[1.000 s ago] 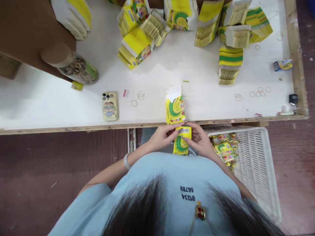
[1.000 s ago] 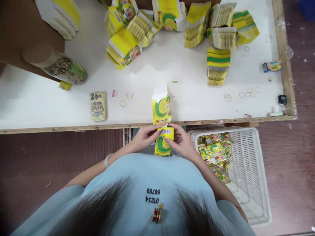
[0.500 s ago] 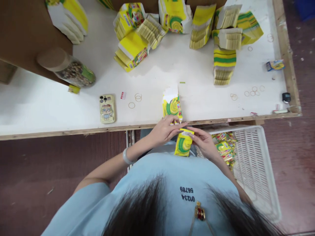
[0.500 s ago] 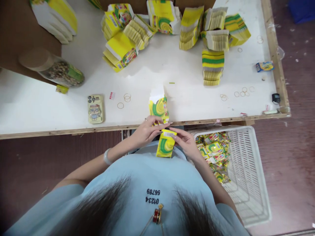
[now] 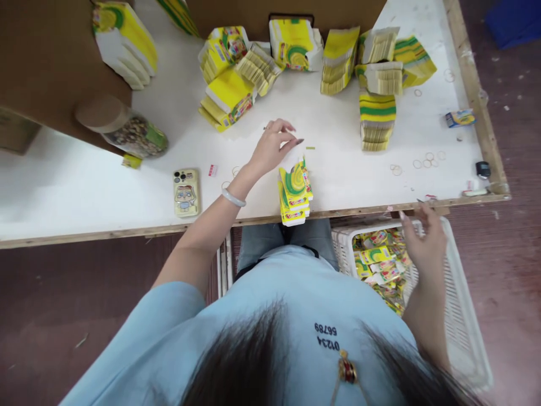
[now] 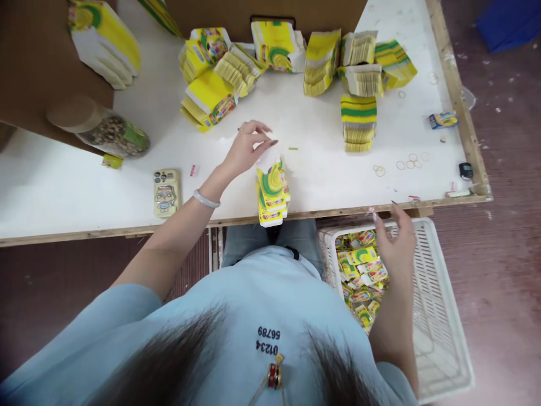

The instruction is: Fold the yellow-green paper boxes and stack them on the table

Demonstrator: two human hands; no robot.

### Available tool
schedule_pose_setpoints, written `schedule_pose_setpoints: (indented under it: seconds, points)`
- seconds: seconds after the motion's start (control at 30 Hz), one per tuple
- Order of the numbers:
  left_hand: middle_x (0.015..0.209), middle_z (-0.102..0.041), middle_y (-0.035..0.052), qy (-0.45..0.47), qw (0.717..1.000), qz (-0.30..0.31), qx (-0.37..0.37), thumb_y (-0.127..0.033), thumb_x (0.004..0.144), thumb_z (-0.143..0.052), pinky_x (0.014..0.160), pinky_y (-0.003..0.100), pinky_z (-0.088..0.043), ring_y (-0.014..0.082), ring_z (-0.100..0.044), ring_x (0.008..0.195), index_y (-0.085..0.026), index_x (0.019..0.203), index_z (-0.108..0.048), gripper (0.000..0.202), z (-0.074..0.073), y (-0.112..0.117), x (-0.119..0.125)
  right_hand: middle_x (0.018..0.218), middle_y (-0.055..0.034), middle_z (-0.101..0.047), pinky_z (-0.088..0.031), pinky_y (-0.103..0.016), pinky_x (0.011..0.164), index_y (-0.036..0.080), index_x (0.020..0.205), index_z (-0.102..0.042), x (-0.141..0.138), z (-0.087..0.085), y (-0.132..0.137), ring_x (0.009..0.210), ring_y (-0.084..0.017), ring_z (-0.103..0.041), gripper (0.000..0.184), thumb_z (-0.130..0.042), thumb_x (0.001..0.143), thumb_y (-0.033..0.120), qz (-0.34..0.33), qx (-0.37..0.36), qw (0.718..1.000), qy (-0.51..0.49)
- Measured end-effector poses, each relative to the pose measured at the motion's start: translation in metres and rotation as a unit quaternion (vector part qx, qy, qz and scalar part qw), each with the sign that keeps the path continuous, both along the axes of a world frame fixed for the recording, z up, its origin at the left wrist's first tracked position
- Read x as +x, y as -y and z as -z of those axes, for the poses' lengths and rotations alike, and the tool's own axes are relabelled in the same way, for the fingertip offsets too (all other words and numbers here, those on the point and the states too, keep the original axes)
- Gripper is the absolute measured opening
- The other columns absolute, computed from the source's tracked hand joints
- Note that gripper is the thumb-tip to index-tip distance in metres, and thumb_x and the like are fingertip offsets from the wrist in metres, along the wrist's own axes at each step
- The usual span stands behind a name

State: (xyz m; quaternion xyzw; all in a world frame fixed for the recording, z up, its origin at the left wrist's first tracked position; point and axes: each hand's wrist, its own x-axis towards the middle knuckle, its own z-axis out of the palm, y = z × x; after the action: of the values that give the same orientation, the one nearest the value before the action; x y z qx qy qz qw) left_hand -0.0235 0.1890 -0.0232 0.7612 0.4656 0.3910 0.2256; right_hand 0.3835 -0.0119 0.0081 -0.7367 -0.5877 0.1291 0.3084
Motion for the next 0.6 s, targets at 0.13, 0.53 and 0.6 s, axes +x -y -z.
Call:
schedule_pose_setpoints:
  seconds: [0.13,0.53,0.6]
  points:
    - [0.071,-0.058,0.0008,0.069,0.995,-0.048,0.049,-0.061,0.103,-0.043,0.063,0.031,-0.041,0.0139,-0.052,0.066,-0.021,0.086,-0.065,0.049,-0.034,0.038,0.012,0.143,-0.0156,-0.06,-0.047,-0.057,0.114,0.022,0.147,-0.048,-0.107,-0.001,-0.042,0.136,-0.029,-0.058,0.053,-0.054,0.1,0.046,-0.119,0.163,0.976,-0.081]
    - [0.113,-0.07,0.0099,0.194,0.981,0.004,-0.02,-0.057,0.104,-0.043,0.077,0.028,-0.057,0.0178,-0.07,0.096,-0.022,0.123,-0.063,0.045,-0.073,0.135,0.037,0.124,-0.0128,-0.07,-0.062,-0.04,0.09,0.023,0.146,-0.047,-0.202,-0.01,-0.049,0.106,-0.025,-0.072,0.045,-0.04,0.106,0.045,-0.239,0.18,0.943,-0.146]
    - [0.157,-0.047,0.017,0.181,0.978,0.095,-0.037,-0.065,0.096,-0.054,0.108,0.044,-0.052,0.0308,-0.052,0.14,-0.026,0.154,-0.039,0.071,-0.058,0.149,0.043,0.128,-0.0125,-0.067,-0.057,-0.047,0.101,0.025,0.145,-0.048,-0.196,-0.013,-0.042,0.12,-0.026,-0.067,0.045,-0.029,0.108,0.044,-0.225,0.174,0.942,-0.179]
